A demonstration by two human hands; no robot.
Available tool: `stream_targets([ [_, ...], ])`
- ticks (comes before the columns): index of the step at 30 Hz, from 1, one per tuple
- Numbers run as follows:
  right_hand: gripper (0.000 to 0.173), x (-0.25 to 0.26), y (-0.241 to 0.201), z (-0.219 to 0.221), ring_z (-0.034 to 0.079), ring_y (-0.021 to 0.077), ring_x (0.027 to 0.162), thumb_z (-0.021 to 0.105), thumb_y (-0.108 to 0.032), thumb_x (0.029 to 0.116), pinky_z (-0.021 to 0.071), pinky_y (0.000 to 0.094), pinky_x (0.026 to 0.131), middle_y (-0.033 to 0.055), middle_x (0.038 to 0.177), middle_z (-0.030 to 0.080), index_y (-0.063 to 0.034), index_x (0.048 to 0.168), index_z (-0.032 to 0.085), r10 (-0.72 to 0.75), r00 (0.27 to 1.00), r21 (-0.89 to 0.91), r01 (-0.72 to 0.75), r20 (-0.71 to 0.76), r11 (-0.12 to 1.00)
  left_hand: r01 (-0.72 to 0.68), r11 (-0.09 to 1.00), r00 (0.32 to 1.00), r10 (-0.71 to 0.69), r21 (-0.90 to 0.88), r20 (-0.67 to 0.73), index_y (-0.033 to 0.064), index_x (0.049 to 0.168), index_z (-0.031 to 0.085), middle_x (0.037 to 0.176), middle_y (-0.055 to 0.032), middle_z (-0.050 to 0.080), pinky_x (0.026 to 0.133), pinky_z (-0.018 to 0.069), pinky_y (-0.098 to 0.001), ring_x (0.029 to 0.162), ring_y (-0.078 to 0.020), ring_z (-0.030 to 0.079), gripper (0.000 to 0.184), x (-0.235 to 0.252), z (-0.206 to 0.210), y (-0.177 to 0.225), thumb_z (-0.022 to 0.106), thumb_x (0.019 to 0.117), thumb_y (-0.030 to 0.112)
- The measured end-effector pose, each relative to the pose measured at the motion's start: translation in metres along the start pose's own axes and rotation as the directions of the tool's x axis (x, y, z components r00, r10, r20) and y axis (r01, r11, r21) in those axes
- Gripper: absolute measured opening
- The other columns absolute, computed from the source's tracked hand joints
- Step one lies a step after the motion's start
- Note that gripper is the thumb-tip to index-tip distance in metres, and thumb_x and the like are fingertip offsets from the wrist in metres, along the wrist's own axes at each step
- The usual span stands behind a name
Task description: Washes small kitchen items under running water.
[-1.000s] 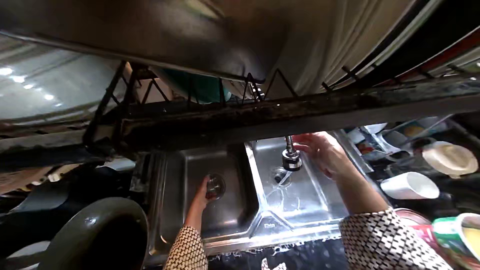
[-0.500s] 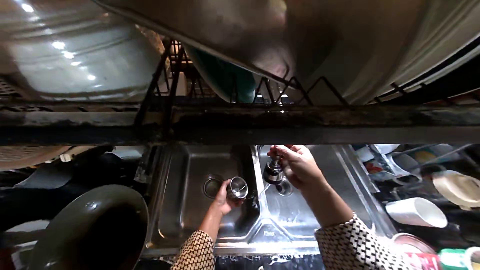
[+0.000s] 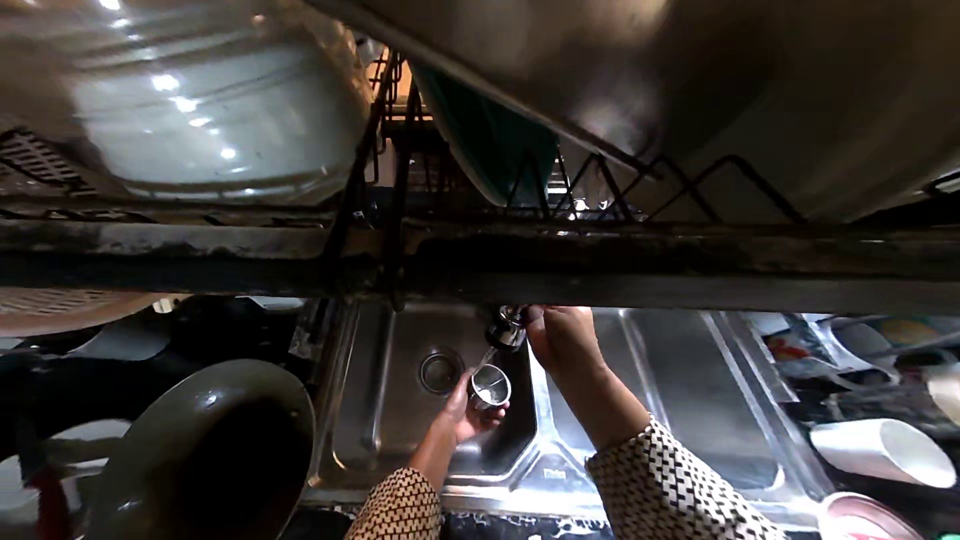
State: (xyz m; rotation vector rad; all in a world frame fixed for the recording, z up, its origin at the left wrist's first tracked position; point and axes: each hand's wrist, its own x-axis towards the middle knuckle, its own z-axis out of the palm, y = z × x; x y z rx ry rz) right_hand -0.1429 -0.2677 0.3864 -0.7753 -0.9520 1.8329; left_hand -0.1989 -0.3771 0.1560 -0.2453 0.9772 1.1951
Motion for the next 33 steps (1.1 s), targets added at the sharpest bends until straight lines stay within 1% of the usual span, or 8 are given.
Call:
stream_targets([
  [4, 0.019, 0.006, 0.001, -0.007, 0.067, 0.0107, 0.074, 0.045, 0.008, 0.1007, 0.0588, 0.0279, 0.069, 0.0036, 0.082, 0.067, -0.0036, 0.106, 0.059, 0.039, 0.999, 0.044, -0.041, 0.035, 0.998, -0.212, 0.928, 0.934, 0.285, 0.306, -0.217, 0.0156, 0.149, 0.044, 0.119, -0.0175, 0.065, 0.079, 0.0564, -0.044, 0.094, -0.0278, 0.067, 0.052, -0.002, 0.003, -0.001, 0.045, 0.108, 0.047],
  [6, 0.02, 0.008, 0.0, -0.014, 0.066, 0.008, 0.07, 0.043, 0.007, 0.101, 0.0584, 0.0251, 0.066, 0.0009, 0.077, 0.067, -0.0067, 0.101, 0.059, 0.053, 0.996, 0.049, -0.056, 0.065, 0.997, -0.256, 0.648, 0.814, 0.544, 0.718, -0.201, 0.008, 0.158, 0.03, 0.149, -0.0236, 0.05, 0.103, 0.0512, -0.0484, 0.128, -0.0338, 0.058, 0.069, 0.003, -0.005, -0.003, 0.063, 0.1023, 0.032],
  [9, 0.02, 0.015, 0.009, -0.034, 0.068, 0.0087, 0.084, 0.042, -0.002, 0.099, 0.0584, 0.0286, 0.079, -0.0003, 0.088, 0.07, -0.0091, 0.107, 0.059, -0.025, 0.989, 0.039, 0.02, 0.145, 0.999, -0.063, 0.316, 0.691, 0.698, 0.947, -0.186, 0.0154, 0.154, 0.044, 0.156, -0.0311, 0.034, 0.108, 0.0454, -0.0563, 0.137, -0.0474, 0.045, 0.073, 0.005, -0.011, -0.001, 0.076, 0.0902, 0.032],
  [13, 0.024, 0.015, 0.029, -0.057, 0.063, 0.0085, 0.097, 0.04, -0.008, 0.1031, 0.0543, 0.0268, 0.087, 0.0047, 0.104, 0.064, 0.0022, 0.119, 0.055, -0.098, 0.995, -0.261, 0.1, 0.019, 0.96, -0.226, 0.504, 0.671, 0.701, 0.834, -0.242, 0.002, 0.149, 0.044, 0.147, -0.0305, 0.047, 0.108, 0.0468, -0.0525, 0.131, -0.0416, 0.053, 0.07, 0.002, -0.011, 0.002, 0.075, 0.0926, 0.03],
  [18, 0.042, 0.012, 0.103, -0.103, 0.062, 0.0247, 0.112, 0.055, -0.011, 0.1029, 0.0523, 0.0404, 0.096, 0.0216, 0.13, 0.06, 0.0039, 0.142, 0.048, 0.452, 0.89, -0.701, -0.282, 0.064, 0.655, -0.264, 0.898, 0.84, 0.393, 0.351, -0.373, 0.006, 0.155, 0.029, 0.129, -0.0277, 0.056, 0.074, 0.0558, -0.0467, 0.093, -0.0341, 0.064, 0.068, -0.008, 0.01, 0.01, 0.051, 0.1059, 0.048],
  [21, 0.051, -0.005, 0.127, -0.104, 0.058, 0.0284, 0.123, 0.054, -0.015, 0.1058, 0.0467, 0.0426, 0.104, 0.0256, 0.141, 0.053, 0.0029, 0.15, 0.038, 0.549, 0.832, -0.728, -0.328, 0.081, 0.602, -0.355, 0.77, 0.772, 0.561, 0.53, -0.298, -0.0034, 0.15, 0.033, 0.132, -0.0294, 0.055, 0.088, 0.0543, -0.0467, 0.107, -0.0335, 0.062, 0.062, -0.013, 0.025, 0.006, 0.054, 0.1071, 0.036],
  [26, 0.033, 0.003, 0.139, -0.106, 0.065, 0.0187, 0.091, 0.042, -0.014, 0.1098, 0.0565, 0.0369, 0.079, 0.015, 0.111, 0.063, 0.0015, 0.138, 0.05, 0.547, 0.836, -0.378, -0.52, -0.042, 0.766, -0.55, 0.479, 0.593, 0.801, 0.684, -0.083, -0.0108, 0.148, 0.036, 0.14, -0.0329, 0.051, 0.108, 0.0469, -0.0433, 0.127, -0.0348, 0.056, 0.067, -0.019, 0.024, 0.001, 0.065, 0.0994, 0.025],
  [33, 0.029, 0.006, 0.139, -0.111, 0.066, 0.0215, 0.094, 0.039, -0.011, 0.1092, 0.0571, 0.0402, 0.082, 0.0153, 0.109, 0.064, 0.0018, 0.131, 0.052, 0.613, 0.788, -0.146, -0.614, -0.056, 0.776, -0.577, 0.371, 0.466, 0.881, 0.727, -0.08, -0.0136, 0.117, 0.062, 0.108, -0.0248, 0.067, 0.09, 0.0536, -0.036, 0.099, -0.0242, 0.066, 0.027, -0.021, 0.023, 0.015, 0.056, 0.1022, 0.008],
])
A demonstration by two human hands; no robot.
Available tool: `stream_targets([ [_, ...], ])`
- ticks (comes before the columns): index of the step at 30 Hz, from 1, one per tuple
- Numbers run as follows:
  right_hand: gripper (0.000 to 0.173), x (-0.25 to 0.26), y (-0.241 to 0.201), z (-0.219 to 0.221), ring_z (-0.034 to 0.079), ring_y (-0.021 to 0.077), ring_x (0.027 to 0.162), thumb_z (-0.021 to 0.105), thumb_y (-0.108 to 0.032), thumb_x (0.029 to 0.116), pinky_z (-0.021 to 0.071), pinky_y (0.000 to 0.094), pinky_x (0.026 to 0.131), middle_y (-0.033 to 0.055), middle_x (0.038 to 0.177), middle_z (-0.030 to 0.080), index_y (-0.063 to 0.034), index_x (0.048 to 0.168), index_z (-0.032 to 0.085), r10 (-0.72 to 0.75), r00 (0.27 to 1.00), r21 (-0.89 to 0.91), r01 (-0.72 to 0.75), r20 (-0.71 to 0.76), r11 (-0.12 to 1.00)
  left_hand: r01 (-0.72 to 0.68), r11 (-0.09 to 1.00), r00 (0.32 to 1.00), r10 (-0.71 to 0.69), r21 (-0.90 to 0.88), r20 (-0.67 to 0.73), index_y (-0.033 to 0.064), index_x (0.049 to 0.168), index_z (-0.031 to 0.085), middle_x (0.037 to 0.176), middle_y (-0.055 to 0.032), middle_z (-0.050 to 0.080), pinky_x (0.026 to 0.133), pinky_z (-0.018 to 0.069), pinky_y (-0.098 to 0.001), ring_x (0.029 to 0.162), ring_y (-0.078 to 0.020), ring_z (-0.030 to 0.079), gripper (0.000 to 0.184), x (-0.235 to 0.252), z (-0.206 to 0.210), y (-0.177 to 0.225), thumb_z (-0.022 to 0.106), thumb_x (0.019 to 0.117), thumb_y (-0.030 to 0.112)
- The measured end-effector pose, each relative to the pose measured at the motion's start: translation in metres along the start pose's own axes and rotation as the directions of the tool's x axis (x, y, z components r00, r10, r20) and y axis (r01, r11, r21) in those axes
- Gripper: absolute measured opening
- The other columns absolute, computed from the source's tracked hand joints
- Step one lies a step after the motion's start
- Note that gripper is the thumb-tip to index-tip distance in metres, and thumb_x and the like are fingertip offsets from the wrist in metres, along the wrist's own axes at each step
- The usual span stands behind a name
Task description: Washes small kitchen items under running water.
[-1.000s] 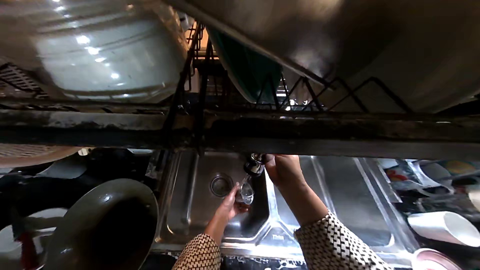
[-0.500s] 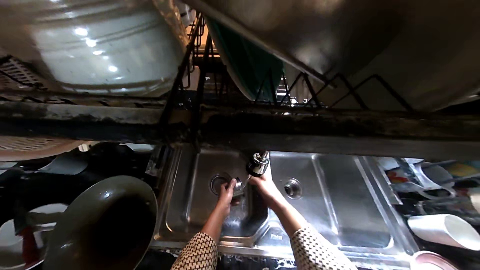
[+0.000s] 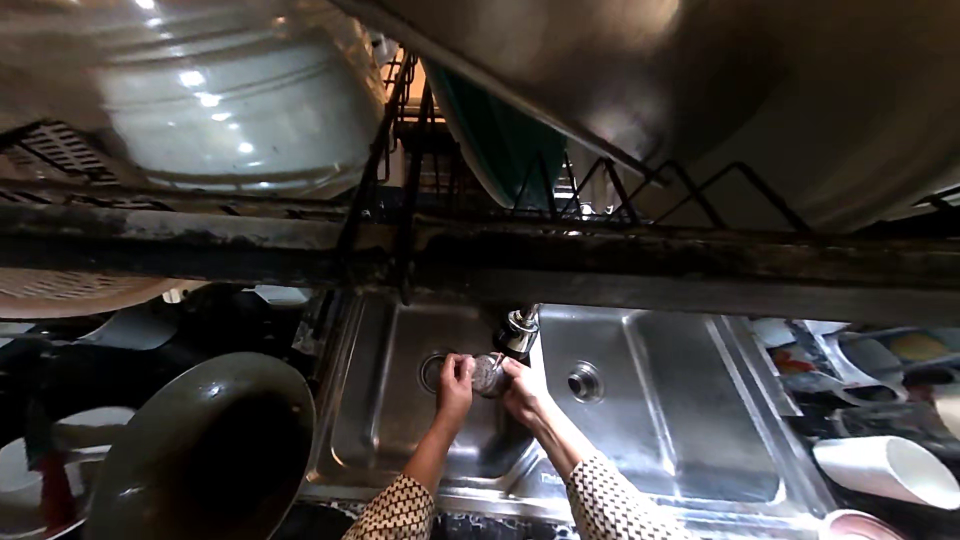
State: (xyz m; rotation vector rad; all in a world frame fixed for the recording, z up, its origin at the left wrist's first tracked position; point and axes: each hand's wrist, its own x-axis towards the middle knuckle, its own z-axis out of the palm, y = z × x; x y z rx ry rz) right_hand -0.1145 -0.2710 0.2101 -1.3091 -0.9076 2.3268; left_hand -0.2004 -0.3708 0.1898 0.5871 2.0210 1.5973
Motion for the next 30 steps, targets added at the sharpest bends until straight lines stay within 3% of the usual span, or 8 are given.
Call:
stream_targets([
  [4, 0.029, 0.002, 0.002, 0.0, 0.066, 0.0219, 0.095, 0.04, -0.011, 0.109, 0.0568, 0.0407, 0.084, 0.016, 0.11, 0.064, 0.0023, 0.132, 0.052, -0.006, 1.0, 0.029, 0.007, -0.024, 1.0, 0.04, 0.999, 0.999, -0.04, 0.034, -0.012, -0.0117, 0.112, 0.065, 0.106, -0.0223, 0.068, 0.093, 0.0516, -0.0381, 0.099, -0.0231, 0.065, 0.026, 0.005, -0.007, -0.001, 0.046, 0.1065, 0.005],
  [6, 0.028, 0.002, 0.001, 0.0, 0.065, 0.02, 0.094, 0.039, -0.01, 0.1091, 0.0562, 0.0382, 0.083, 0.0145, 0.108, 0.063, 0.0018, 0.131, 0.051, -0.01, 0.999, 0.066, 0.013, -0.045, 0.998, 0.029, 0.999, 0.999, -0.03, 0.041, 0.021, -0.0089, 0.115, 0.065, 0.107, -0.0196, 0.068, 0.083, 0.0552, -0.0353, 0.09, -0.0193, 0.066, 0.028, 0.004, -0.01, -0.002, 0.045, 0.1076, 0.009],
  [10, 0.027, 0.0, -0.002, 0.003, 0.065, 0.0198, 0.09, 0.039, -0.008, 0.1078, 0.0565, 0.038, 0.08, 0.0139, 0.105, 0.063, 0.0011, 0.13, 0.052, -0.003, 0.996, 0.129, 0.014, -0.086, 0.992, -0.058, 0.994, 0.97, 0.035, 0.089, 0.242, -0.0075, 0.139, 0.054, 0.136, -0.0264, 0.058, 0.099, 0.0531, -0.0392, 0.116, -0.0293, 0.063, 0.054, -0.002, -0.017, 0.004, 0.069, 0.0961, 0.022],
  [13, 0.026, 0.001, -0.007, 0.002, 0.067, 0.0229, 0.092, 0.04, -0.01, 0.1068, 0.0573, 0.0422, 0.081, 0.015, 0.106, 0.066, -0.0006, 0.126, 0.055, 0.02, 0.997, 0.151, -0.007, -0.08, 0.988, 0.007, 0.991, 0.975, 0.023, -0.131, 0.223, -0.0087, 0.132, 0.056, 0.125, -0.0203, 0.062, 0.082, 0.0572, -0.0308, 0.1, -0.0175, 0.066, 0.039, 0.002, -0.016, 0.003, 0.061, 0.0978, 0.009],
  [15, 0.026, 0.001, -0.008, -0.001, 0.067, 0.0235, 0.092, 0.042, -0.009, 0.1065, 0.0573, 0.0428, 0.081, 0.0155, 0.105, 0.066, 0.0004, 0.125, 0.057, 0.014, 0.996, 0.137, -0.002, -0.084, 0.991, -0.008, 0.99, 0.98, 0.035, -0.142, 0.196, -0.0088, 0.123, 0.062, 0.117, -0.0161, 0.066, 0.076, 0.0562, -0.0261, 0.09, -0.0111, 0.066, 0.026, 0.006, -0.015, 0.0, 0.053, 0.1004, 0.002],
  [19, 0.023, 0.0, -0.004, 0.001, 0.067, 0.02, 0.09, 0.044, -0.009, 0.1063, 0.0572, 0.0379, 0.081, 0.0132, 0.103, 0.066, 0.0004, 0.123, 0.057, 0.005, 0.997, 0.142, 0.007, -0.082, 0.99, -0.02, 0.998, 0.993, 0.027, -0.067, 0.112, -0.0079, 0.11, 0.067, 0.109, -0.0143, 0.07, 0.082, 0.0553, -0.0271, 0.093, -0.0116, 0.066, 0.024, 0.008, -0.016, -0.002, 0.046, 0.0974, -0.005],
  [24, 0.027, 0.0, -0.003, 0.001, 0.065, 0.0194, 0.091, 0.041, -0.008, 0.1076, 0.0566, 0.0377, 0.081, 0.0137, 0.107, 0.063, 0.0008, 0.131, 0.052, -0.025, 0.996, 0.106, 0.033, -0.084, 0.994, -0.029, 1.0, 0.973, 0.031, -0.009, 0.227, -0.0081, 0.126, 0.062, 0.12, -0.0195, 0.067, 0.087, 0.0563, -0.0316, 0.097, -0.0177, 0.067, 0.035, -0.002, -0.026, 0.001, 0.063, 0.097, 0.012],
  [30, 0.028, 0.0, -0.003, 0.004, 0.063, 0.0184, 0.092, 0.042, -0.008, 0.1083, 0.0555, 0.036, 0.082, 0.0145, 0.109, 0.061, 0.0022, 0.133, 0.051, -0.099, 0.991, -0.023, 0.097, -0.095, 0.995, -0.049, 0.994, 0.967, 0.023, 0.094, 0.255, -0.0084, 0.114, 0.063, 0.111, -0.018, 0.069, 0.086, 0.0559, -0.0316, 0.093, -0.0173, 0.067, 0.025, 0.005, -0.032, 0.008, 0.063, 0.0932, 0.005],
])
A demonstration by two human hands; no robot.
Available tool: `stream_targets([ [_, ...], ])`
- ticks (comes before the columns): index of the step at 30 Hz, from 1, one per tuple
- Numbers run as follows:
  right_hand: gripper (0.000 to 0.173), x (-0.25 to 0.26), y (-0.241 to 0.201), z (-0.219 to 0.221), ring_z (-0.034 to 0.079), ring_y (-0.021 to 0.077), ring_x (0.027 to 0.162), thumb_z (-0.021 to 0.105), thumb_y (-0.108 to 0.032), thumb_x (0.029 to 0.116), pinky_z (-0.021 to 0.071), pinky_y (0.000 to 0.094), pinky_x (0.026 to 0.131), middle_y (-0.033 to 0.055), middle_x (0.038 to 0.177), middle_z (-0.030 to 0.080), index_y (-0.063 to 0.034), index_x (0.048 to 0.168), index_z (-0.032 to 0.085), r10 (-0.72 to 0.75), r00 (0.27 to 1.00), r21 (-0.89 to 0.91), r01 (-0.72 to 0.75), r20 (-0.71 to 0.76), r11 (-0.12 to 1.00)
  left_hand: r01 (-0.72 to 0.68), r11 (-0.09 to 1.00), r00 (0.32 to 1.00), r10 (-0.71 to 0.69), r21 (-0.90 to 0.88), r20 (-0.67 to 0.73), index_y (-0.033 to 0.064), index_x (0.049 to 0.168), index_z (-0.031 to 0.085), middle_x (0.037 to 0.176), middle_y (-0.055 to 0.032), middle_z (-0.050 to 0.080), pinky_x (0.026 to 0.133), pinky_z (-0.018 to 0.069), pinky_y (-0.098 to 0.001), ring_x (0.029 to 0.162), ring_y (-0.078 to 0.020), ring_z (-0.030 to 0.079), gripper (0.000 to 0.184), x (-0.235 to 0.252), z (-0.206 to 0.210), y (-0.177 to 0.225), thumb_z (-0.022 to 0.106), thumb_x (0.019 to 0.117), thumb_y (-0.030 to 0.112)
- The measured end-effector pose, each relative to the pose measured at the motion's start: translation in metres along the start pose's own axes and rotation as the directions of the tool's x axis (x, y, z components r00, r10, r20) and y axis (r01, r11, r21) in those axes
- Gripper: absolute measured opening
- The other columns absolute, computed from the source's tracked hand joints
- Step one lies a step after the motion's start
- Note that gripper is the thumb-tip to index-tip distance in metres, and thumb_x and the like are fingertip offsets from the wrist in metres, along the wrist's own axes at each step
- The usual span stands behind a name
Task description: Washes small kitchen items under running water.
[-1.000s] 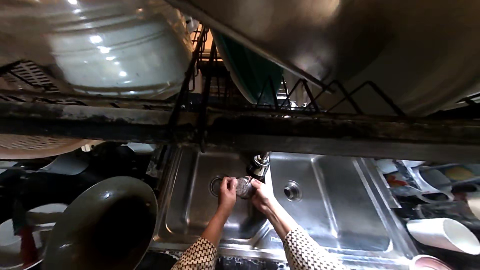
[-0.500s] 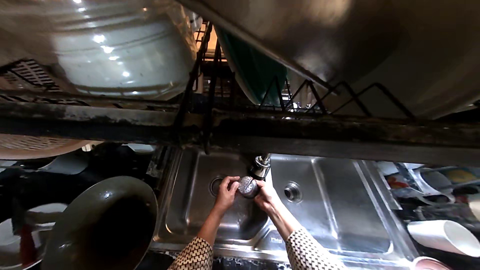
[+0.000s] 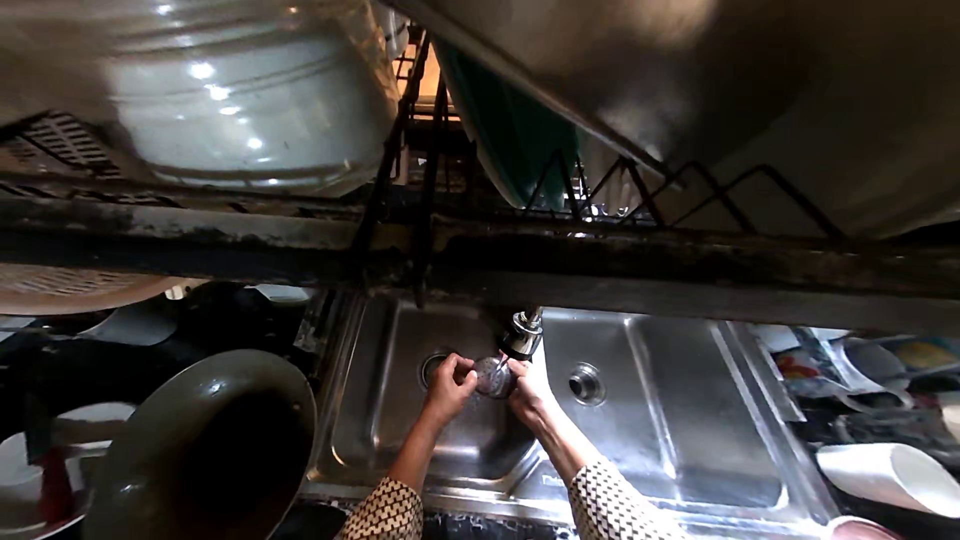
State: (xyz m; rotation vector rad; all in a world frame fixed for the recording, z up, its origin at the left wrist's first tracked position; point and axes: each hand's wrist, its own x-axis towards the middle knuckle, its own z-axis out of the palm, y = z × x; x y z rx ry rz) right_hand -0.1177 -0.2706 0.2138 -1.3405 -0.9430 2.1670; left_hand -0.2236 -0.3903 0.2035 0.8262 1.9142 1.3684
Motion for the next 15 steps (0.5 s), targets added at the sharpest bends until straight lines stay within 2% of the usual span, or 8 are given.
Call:
stream_targets([
  [2, 0.027, -0.001, -0.003, 0.001, 0.062, 0.0175, 0.092, 0.042, -0.008, 0.1082, 0.0546, 0.0352, 0.082, 0.0137, 0.109, 0.061, 0.0021, 0.132, 0.052, 0.004, 1.0, 0.004, -0.004, -0.015, 1.0, -0.021, 1.0, 1.0, 0.021, 0.01, 0.0, -0.0089, 0.115, 0.064, 0.112, -0.0189, 0.069, 0.09, 0.0554, -0.0322, 0.099, -0.0186, 0.068, 0.026, 0.002, 0.0, 0.0, 0.059, 0.0913, -0.001],
  [4, 0.028, -0.002, -0.005, 0.001, 0.064, 0.0183, 0.093, 0.043, -0.008, 0.1079, 0.0555, 0.0362, 0.083, 0.0141, 0.109, 0.062, 0.0018, 0.133, 0.052, 0.025, 0.999, 0.049, -0.024, -0.024, 0.999, -0.026, 0.998, 1.0, 0.026, -0.054, -0.011, -0.0095, 0.117, 0.064, 0.114, -0.0186, 0.069, 0.091, 0.0555, -0.0319, 0.101, -0.0175, 0.068, 0.028, 0.003, 0.0, -0.002, 0.054, 0.092, -0.004],
  [6, 0.028, -0.002, -0.007, 0.001, 0.064, 0.0189, 0.092, 0.042, -0.008, 0.1079, 0.0559, 0.0369, 0.082, 0.0141, 0.109, 0.062, 0.0014, 0.133, 0.051, 0.028, 0.999, 0.08, -0.025, -0.032, 0.996, -0.014, 0.992, 1.0, 0.015, -0.127, 0.004, -0.0091, 0.122, 0.063, 0.117, -0.0183, 0.069, 0.089, 0.0577, -0.031, 0.099, -0.0162, 0.069, 0.03, 0.002, 0.001, -0.004, 0.061, 0.0945, 0.002],
  [8, 0.028, -0.003, -0.007, 0.002, 0.064, 0.0193, 0.092, 0.042, -0.007, 0.1077, 0.0558, 0.0372, 0.081, 0.0145, 0.108, 0.062, 0.0013, 0.133, 0.05, 0.022, 0.999, 0.079, -0.019, -0.045, 0.997, 0.018, 0.989, 0.999, -0.01, -0.15, 0.052, -0.0085, 0.128, 0.058, 0.12, -0.0192, 0.066, 0.088, 0.0577, -0.0308, 0.098, -0.0173, 0.069, 0.041, 0.0, 0.002, -0.005, 0.069, 0.092, 0.008],
  [9, 0.027, -0.003, -0.006, 0.002, 0.064, 0.0185, 0.09, 0.042, -0.007, 0.1076, 0.0558, 0.0362, 0.08, 0.0138, 0.107, 0.062, 0.0013, 0.132, 0.05, 0.016, 0.999, 0.066, -0.013, -0.046, 0.998, 0.024, 0.989, 0.998, -0.015, -0.144, 0.063, -0.0089, 0.129, 0.056, 0.121, -0.02, 0.065, 0.087, 0.0578, -0.0309, 0.097, -0.0178, 0.069, 0.044, -0.001, 0.003, -0.006, 0.069, 0.091, 0.008],
  [12, 0.029, -0.003, -0.005, 0.002, 0.063, 0.0183, 0.091, 0.043, -0.008, 0.1078, 0.0554, 0.0361, 0.081, 0.0141, 0.108, 0.061, 0.0022, 0.134, 0.05, 0.003, 0.999, 0.04, -0.001, -0.039, 0.999, 0.017, 0.994, 0.998, -0.011, -0.108, 0.059, -0.0097, 0.127, 0.057, 0.122, -0.0212, 0.065, 0.088, 0.0571, -0.0318, 0.099, -0.019, 0.068, 0.038, 0.0, 0.002, -0.006, 0.063, 0.0907, 0.001],
  [15, 0.03, -0.002, -0.005, 0.001, 0.064, 0.0191, 0.094, 0.043, -0.01, 0.1082, 0.0555, 0.0376, 0.083, 0.0143, 0.11, 0.062, 0.0009, 0.135, 0.05, 0.034, 0.999, 0.068, -0.031, -0.031, 0.997, -0.035, 0.99, 0.999, 0.039, -0.137, 0.028, -0.0106, 0.122, 0.06, 0.117, -0.0196, 0.067, 0.089, 0.0559, -0.0301, 0.1, -0.0168, 0.067, 0.033, 0.002, 0.001, -0.011, 0.058, 0.0892, -0.004],
])
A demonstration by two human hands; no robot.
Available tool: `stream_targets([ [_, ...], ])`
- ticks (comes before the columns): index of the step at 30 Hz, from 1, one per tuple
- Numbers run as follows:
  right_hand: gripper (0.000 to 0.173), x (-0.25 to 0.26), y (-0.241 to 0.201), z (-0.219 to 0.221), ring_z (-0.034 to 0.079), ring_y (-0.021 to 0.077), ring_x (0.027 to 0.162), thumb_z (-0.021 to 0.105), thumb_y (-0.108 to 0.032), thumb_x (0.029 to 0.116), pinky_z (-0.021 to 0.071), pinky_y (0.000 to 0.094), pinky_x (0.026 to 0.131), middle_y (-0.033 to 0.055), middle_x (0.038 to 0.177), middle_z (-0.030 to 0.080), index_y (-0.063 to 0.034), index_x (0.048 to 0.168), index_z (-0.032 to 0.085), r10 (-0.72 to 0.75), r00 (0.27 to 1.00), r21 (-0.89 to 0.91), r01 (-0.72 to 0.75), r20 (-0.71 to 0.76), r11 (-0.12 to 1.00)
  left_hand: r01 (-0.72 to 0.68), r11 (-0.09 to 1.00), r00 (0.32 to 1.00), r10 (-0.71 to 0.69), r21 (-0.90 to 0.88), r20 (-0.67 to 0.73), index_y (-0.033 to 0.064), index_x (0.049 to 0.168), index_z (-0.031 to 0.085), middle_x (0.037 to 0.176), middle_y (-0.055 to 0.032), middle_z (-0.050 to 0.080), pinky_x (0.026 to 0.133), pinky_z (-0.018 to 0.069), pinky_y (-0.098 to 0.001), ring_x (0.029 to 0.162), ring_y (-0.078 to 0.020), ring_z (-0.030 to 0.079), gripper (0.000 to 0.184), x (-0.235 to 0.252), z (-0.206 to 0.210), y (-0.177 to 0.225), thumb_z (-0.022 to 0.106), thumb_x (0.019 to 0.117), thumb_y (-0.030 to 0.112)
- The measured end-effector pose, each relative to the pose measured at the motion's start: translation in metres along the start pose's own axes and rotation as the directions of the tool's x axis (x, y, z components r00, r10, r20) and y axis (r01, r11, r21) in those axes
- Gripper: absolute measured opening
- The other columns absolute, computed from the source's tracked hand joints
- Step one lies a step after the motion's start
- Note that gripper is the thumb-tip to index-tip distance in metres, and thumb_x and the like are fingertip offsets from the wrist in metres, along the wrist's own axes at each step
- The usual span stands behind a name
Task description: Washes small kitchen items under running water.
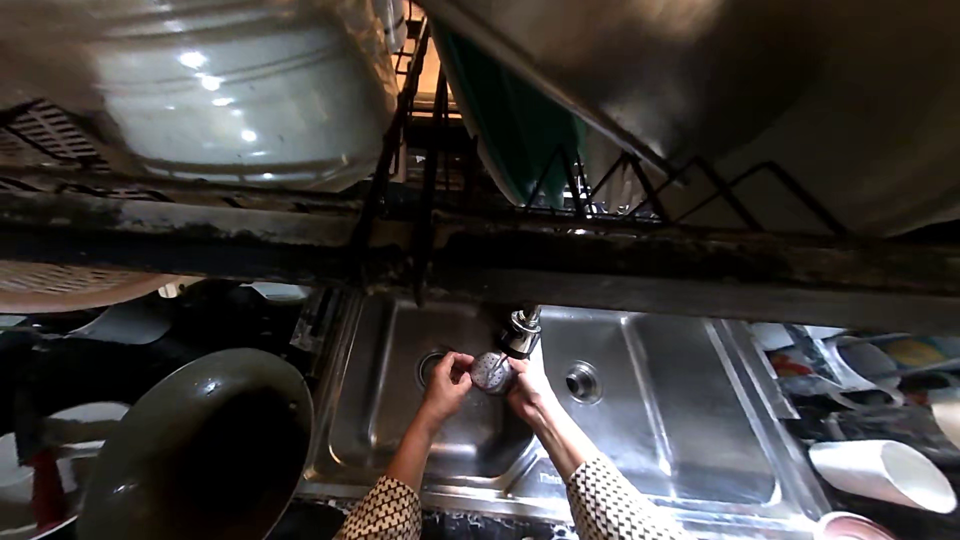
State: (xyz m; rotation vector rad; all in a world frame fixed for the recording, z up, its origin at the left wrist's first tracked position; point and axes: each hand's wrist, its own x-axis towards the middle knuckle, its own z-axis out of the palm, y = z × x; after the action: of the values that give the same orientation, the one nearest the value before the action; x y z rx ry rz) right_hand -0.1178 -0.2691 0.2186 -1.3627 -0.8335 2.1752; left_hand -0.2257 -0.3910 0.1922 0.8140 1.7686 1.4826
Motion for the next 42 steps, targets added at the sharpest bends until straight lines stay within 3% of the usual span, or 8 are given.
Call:
stream_targets([
  [6, 0.028, 0.004, 0.004, -0.001, 0.064, 0.0186, 0.091, 0.043, -0.009, 0.1081, 0.056, 0.0371, 0.081, 0.0137, 0.107, 0.061, 0.0008, 0.134, 0.049, -0.019, 1.0, -0.002, 0.019, 0.017, 1.0, 0.077, 0.996, 0.996, -0.075, -0.034, 0.056, -0.0086, 0.131, 0.052, 0.121, -0.0189, 0.062, 0.084, 0.0567, -0.0305, 0.095, -0.0166, 0.066, 0.047, -0.004, 0.0, 0.008, 0.069, 0.0896, 0.007],
  [11, 0.033, 0.001, 0.009, -0.006, 0.064, 0.0157, 0.091, 0.041, -0.009, 0.1085, 0.056, 0.0339, 0.081, 0.0137, 0.11, 0.063, 0.0038, 0.138, 0.048, -0.064, 0.99, -0.141, 0.082, 0.126, 0.987, 0.109, 0.993, 0.994, -0.109, 0.041, -0.002, -0.0081, 0.117, 0.056, 0.101, -0.0156, 0.062, 0.08, 0.0539, -0.0321, 0.087, -0.0174, 0.062, 0.047, 0.0, 0.001, 0.009, 0.077, 0.0901, 0.024],
  [17, 0.028, -0.003, 0.009, -0.002, 0.065, 0.0153, 0.09, 0.045, -0.01, 0.1081, 0.0564, 0.0343, 0.082, 0.0128, 0.105, 0.065, 0.0038, 0.131, 0.055, -0.1, 0.977, -0.199, 0.137, 0.187, 0.97, 0.217, 0.975, 0.968, -0.207, 0.057, -0.142, -0.0102, 0.105, 0.061, 0.09, -0.0162, 0.059, 0.081, 0.0486, -0.0364, 0.083, -0.0188, 0.056, 0.031, 0.008, 0.008, 0.009, 0.045, 0.1097, 0.016],
  [23, 0.027, -0.003, 0.007, 0.006, 0.065, 0.0164, 0.087, 0.043, -0.009, 0.1082, 0.057, 0.0346, 0.078, 0.0118, 0.103, 0.064, 0.0004, 0.133, 0.05, -0.007, 0.994, -0.016, 0.009, 0.111, 1.0, -0.117, 0.951, 0.986, 0.145, 0.286, -0.077, -0.0052, 0.142, 0.053, 0.141, -0.026, 0.056, 0.113, 0.0428, -0.0477, 0.133, -0.0352, 0.054, 0.061, -0.012, 0.021, 0.017, 0.064, 0.0973, 0.035],
  [28, 0.037, -0.02, -0.005, 0.006, 0.065, 0.0115, 0.083, 0.038, -0.013, 0.1101, 0.0569, 0.029, 0.074, 0.0081, 0.104, 0.064, -0.0035, 0.146, 0.041, -0.013, 0.961, -0.148, 0.056, 0.275, 0.987, 0.055, 0.997, 0.998, -0.053, 0.06, -0.037, -0.0051, 0.155, 0.032, 0.15, -0.0288, 0.045, 0.112, 0.0436, -0.0445, 0.136, -0.0328, 0.051, 0.064, -0.007, 0.03, 0.01, 0.055, 0.1046, 0.028],
  [34, 0.065, -0.022, -0.001, -0.006, 0.063, 0.0146, 0.106, 0.051, -0.013, 0.105, 0.0543, 0.0315, 0.09, 0.016, 0.133, 0.057, -0.0043, 0.16, 0.018, 0.027, 0.844, -0.479, 0.277, 0.535, 0.833, 0.377, 0.923, 0.923, -0.381, -0.072, -0.05, -0.0031, 0.144, 0.046, 0.114, -0.0241, 0.063, 0.076, 0.0556, -0.0431, 0.088, -0.027, 0.064, 0.052, 0.001, 0.024, 0.017, 0.045, 0.11, 0.036],
  [38, 0.066, -0.023, -0.006, -0.005, 0.064, 0.0152, 0.103, 0.052, -0.008, 0.1042, 0.0553, 0.0318, 0.087, 0.0154, 0.133, 0.055, -0.0072, 0.16, 0.016, 0.11, 0.877, -0.434, 0.119, 0.467, 0.893, 0.402, 0.893, 0.916, -0.395, 0.204, -0.075, -0.001, 0.147, 0.046, 0.126, -0.0276, 0.063, 0.097, 0.0517, -0.0534, 0.111, -0.0375, 0.066, 0.057, 0.001, 0.022, 0.028, 0.053, 0.1067, 0.039],
  [42, 0.059, -0.008, -0.009, -0.022, 0.065, 0.0131, 0.076, 0.045, -0.003, 0.099, 0.0565, 0.0304, 0.065, 0.0079, 0.102, 0.062, -0.012, 0.155, 0.027, 0.229, 0.903, -0.272, -0.132, 0.364, 0.953, 0.218, 0.854, 0.975, -0.212, 0.472, -0.066, 0.0034, 0.149, 0.047, 0.147, -0.0268, 0.048, 0.106, 0.0475, -0.0518, 0.129, -0.0399, 0.056, 0.064, -0.006, 0.028, 0.039, 0.067, 0.0972, 0.033],
])
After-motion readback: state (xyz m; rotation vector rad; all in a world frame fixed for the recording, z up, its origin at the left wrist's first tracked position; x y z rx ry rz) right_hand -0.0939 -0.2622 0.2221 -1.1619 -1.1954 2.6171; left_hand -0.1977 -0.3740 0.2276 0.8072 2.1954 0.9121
